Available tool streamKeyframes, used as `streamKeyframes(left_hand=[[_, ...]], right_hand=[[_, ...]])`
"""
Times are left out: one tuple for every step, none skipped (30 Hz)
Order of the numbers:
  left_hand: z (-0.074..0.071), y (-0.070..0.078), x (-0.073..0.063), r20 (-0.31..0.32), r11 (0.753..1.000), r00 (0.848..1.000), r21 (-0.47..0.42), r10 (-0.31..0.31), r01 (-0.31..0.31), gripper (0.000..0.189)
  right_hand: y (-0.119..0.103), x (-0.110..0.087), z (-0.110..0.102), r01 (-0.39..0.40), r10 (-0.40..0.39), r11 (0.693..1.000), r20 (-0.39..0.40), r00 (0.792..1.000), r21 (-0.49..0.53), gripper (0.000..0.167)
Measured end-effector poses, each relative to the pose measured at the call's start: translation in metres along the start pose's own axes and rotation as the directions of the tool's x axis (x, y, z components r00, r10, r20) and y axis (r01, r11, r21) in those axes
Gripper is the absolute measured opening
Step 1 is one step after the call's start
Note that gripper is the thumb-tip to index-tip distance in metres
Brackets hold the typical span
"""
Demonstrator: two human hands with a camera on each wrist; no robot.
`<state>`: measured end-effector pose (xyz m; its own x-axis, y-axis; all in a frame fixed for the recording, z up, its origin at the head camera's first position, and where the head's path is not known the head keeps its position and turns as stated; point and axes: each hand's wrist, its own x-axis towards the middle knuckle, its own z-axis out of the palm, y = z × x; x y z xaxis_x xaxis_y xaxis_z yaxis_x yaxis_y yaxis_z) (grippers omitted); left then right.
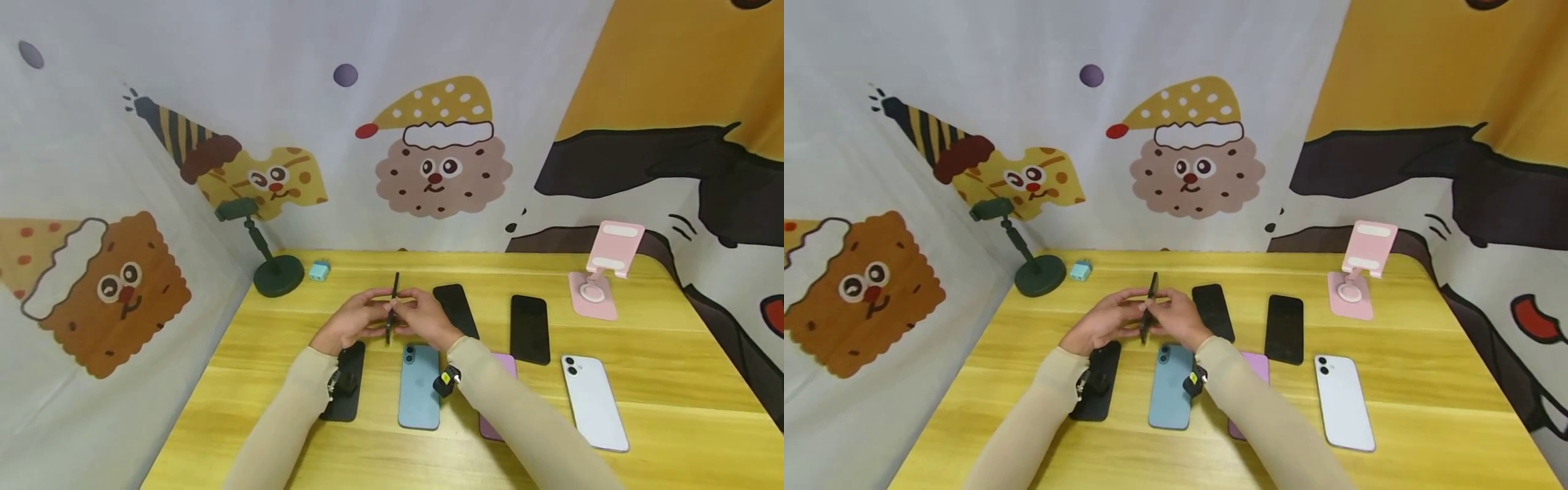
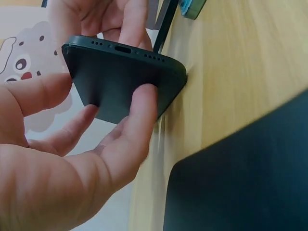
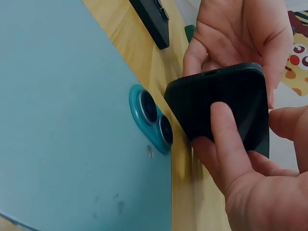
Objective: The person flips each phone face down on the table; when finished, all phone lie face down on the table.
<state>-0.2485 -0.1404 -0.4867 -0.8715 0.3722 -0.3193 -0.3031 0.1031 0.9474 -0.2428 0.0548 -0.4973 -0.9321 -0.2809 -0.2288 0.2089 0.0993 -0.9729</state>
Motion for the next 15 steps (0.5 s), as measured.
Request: streamKeyframes(left_hand=[[0.001,0.0,0.001,0.004,1.0,1.0,0.0,-0.006,0.006,0.05],[0.002,-0.001,0.003,0.011,1.0,1.0,0.002,-0.012,0.012,0.049],[0.002,-0.002,0.004,0.019,1.0,1.0,0.005,-0.017,0.017,0.049],[0.003,-0.004,0.006,0.026,1.0,0.999,0.009,-0.019,0.019,0.049],[0.003,-0.005,0.007,0.029,1.0,0.999,0.009,-0.023,0.022,0.049],[0.004,-0.006,0.007,0.031,1.0,0.999,0.014,-0.023,0.023,0.049],[0.004,-0.006,0.008,0.034,1.0,0.999,0.021,-0.023,0.023,0.05],[0.004,-0.007,0.009,0.038,0.999,0.999,0.027,-0.022,0.021,0.05],[0.004,-0.007,0.01,0.039,0.999,0.999,0.032,-0.019,0.018,0.049],[0.004,-0.007,0.01,0.039,0.999,0.999,0.036,-0.016,0.014,0.048],[0.003,-0.006,0.01,0.038,0.999,0.999,0.038,-0.015,0.013,0.047],[0.003,-0.006,0.011,0.038,0.999,0.999,0.042,-0.012,0.011,0.047],[0.003,-0.005,0.011,0.038,0.999,0.999,0.044,-0.012,0.011,0.046],[0.002,-0.004,0.011,0.037,0.999,0.999,0.043,-0.013,0.012,0.046],[0.002,-0.003,0.011,0.031,0.999,0.999,0.044,-0.012,0.011,0.047]], right_hand=[[0.001,0.001,-0.002,-0.009,0.009,1.0,0.0,1.0,0.007,0.05],[0.001,0.001,-0.003,-0.017,0.017,1.0,-0.001,1.0,0.014,0.049],[0.002,0.001,-0.004,-0.024,0.024,1.0,-0.004,1.0,0.018,0.048],[0.003,0.002,-0.005,-0.029,0.029,0.999,-0.004,1.0,0.021,0.048],[0.003,0.002,-0.006,-0.032,0.032,0.999,-0.003,0.999,0.018,0.047],[0.003,0.001,-0.007,-0.034,0.035,0.999,-0.002,0.999,0.013,0.047],[0.003,0.001,-0.007,-0.036,0.036,0.999,0.001,0.999,0.01,0.046],[0.003,0.0,-0.008,-0.038,0.038,0.999,0.001,0.999,0.009,0.045],[0.002,0.0,-0.008,-0.037,0.037,0.999,0.004,0.999,0.007,0.044],[0.001,0.0,-0.008,-0.033,0.033,0.999,0.008,0.999,0.003,0.044],[0.001,0.0,-0.009,-0.032,0.032,0.999,0.01,0.999,0.003,0.043],[0.0,0.0,-0.01,-0.032,0.032,0.999,0.01,0.999,0.004,0.042],[0.0,0.001,-0.011,-0.033,0.033,0.999,0.007,0.999,0.008,0.041],[0.0,0.001,-0.012,-0.034,0.034,0.999,0.001,0.999,0.01,0.041],[0.0,0.002,-0.013,-0.033,0.033,0.999,-0.002,0.999,0.012,0.041]])
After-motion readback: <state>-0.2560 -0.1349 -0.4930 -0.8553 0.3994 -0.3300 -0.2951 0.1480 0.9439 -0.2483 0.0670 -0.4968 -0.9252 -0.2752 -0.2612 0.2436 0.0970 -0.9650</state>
